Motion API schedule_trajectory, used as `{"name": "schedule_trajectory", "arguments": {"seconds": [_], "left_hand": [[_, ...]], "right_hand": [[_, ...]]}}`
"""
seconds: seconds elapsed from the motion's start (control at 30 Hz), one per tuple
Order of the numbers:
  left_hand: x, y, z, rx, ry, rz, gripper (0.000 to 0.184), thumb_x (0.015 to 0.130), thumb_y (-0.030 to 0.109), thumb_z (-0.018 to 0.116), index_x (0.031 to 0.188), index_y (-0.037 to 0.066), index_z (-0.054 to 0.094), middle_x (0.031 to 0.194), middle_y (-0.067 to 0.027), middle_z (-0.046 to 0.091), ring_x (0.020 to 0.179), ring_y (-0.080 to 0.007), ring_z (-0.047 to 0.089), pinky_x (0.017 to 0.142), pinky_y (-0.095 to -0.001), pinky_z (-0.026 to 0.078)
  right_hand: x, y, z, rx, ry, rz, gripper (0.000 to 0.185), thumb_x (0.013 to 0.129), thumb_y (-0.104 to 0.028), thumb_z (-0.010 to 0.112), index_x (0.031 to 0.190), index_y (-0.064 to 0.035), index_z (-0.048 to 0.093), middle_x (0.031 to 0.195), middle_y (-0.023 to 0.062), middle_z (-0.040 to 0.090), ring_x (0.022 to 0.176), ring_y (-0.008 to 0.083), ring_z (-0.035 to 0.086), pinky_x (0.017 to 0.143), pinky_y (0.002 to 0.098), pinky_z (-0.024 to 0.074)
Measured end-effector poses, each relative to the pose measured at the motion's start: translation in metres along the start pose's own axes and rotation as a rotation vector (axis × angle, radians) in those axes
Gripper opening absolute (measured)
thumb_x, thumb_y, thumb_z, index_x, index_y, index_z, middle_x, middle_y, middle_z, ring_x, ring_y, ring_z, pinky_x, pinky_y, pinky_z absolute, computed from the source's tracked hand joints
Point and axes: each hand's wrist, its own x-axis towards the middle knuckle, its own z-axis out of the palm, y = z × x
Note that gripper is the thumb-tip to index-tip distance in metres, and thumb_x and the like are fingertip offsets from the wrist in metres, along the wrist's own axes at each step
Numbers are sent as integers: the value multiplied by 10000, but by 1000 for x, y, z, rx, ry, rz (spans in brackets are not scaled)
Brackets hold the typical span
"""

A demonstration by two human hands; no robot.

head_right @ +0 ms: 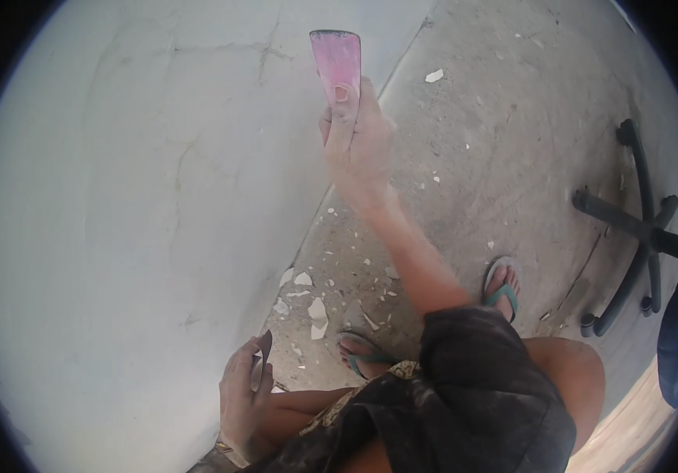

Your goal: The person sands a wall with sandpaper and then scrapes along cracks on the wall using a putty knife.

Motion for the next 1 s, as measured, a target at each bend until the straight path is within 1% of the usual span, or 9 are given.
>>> {"name": "schedule_trajectory", "arguments": {"seconds": [0.1,0.2,0.3,0.4,0.5,0.6,0.8,0.9,1.0], "left_hand": [[-6,1,2,-8,-20,-15,410,850,-10,631,1251,-28,546,1183,-254,631,1076,-426,618,901,-453,503],[-6,3,-3,7,-7,-13,425,843,-11,635,1258,-30,545,1183,-254,631,1064,-429,620,902,-457,501],[-11,2,1,15,3,24,434,842,-11,635,1266,-28,544,1182,-254,631,1063,-428,617,906,-456,498],[-8,5,-3,18,5,8,431,844,-10,631,1266,-28,544,1183,-255,630,1072,-427,612,913,-455,492],[-3,8,-2,-5,4,2,427,847,-7,627,1265,-28,542,1186,-256,628,1080,-429,607,918,-456,488],[-8,11,-3,7,-3,7,423,853,-2,623,1267,-27,539,1186,-259,626,1080,-433,605,916,-459,488],[-13,9,-4,9,3,-17,415,862,2,614,1268,-31,535,1182,-265,624,1072,-444,605,909,-465,490],[-15,8,-2,6,6,-13,414,863,3,614,1268,-33,533,1179,-267,623,1070,-446,605,906,-468,490],[-15,10,-3,-20,-8,-58,441,851,-1,618,1283,-13,532,1200,-226,626,1147,-421,578,965,-469,460]], "right_hand": [[7,34,19,-262,-222,-114,474,1077,-396,364,1060,11,605,560,-15,450,444,52,393,428,232,321],[-1,8,16,115,-32,101,494,1072,-406,379,1081,20,630,550,-17,444,456,57,399,442,236,331],[11,34,24,-192,-228,41,502,1069,-417,392,1056,24,633,543,-20,431,461,55,407,448,234,336],[0,13,21,33,-141,166,502,1065,-426,400,1053,18,633,548,-17,430,461,65,414,451,242,337],[20,24,10,-112,-375,266,519,1071,-437,369,1063,8,636,551,-24,416,467,61,404,457,250,335],[25,20,-3,-63,-402,244,552,1059,-472,341,1022,-10,641,584,25,483,596,135,511,575,354,435],[63,27,-43,-222,-508,237,521,1052,-454,381,1000,-7,643,587,27,479,593,131,491,591,338,416],[85,24,-46,-354,-493,-97,504,1060,-445,391,1109,-40,686,582,-13,434,555,87,427,546,278,373],[92,24,-40,-422,-523,-192,490,1052,-433,413,1112,-37,695,578,-8,436,560,96,431,550,279,377]]}}
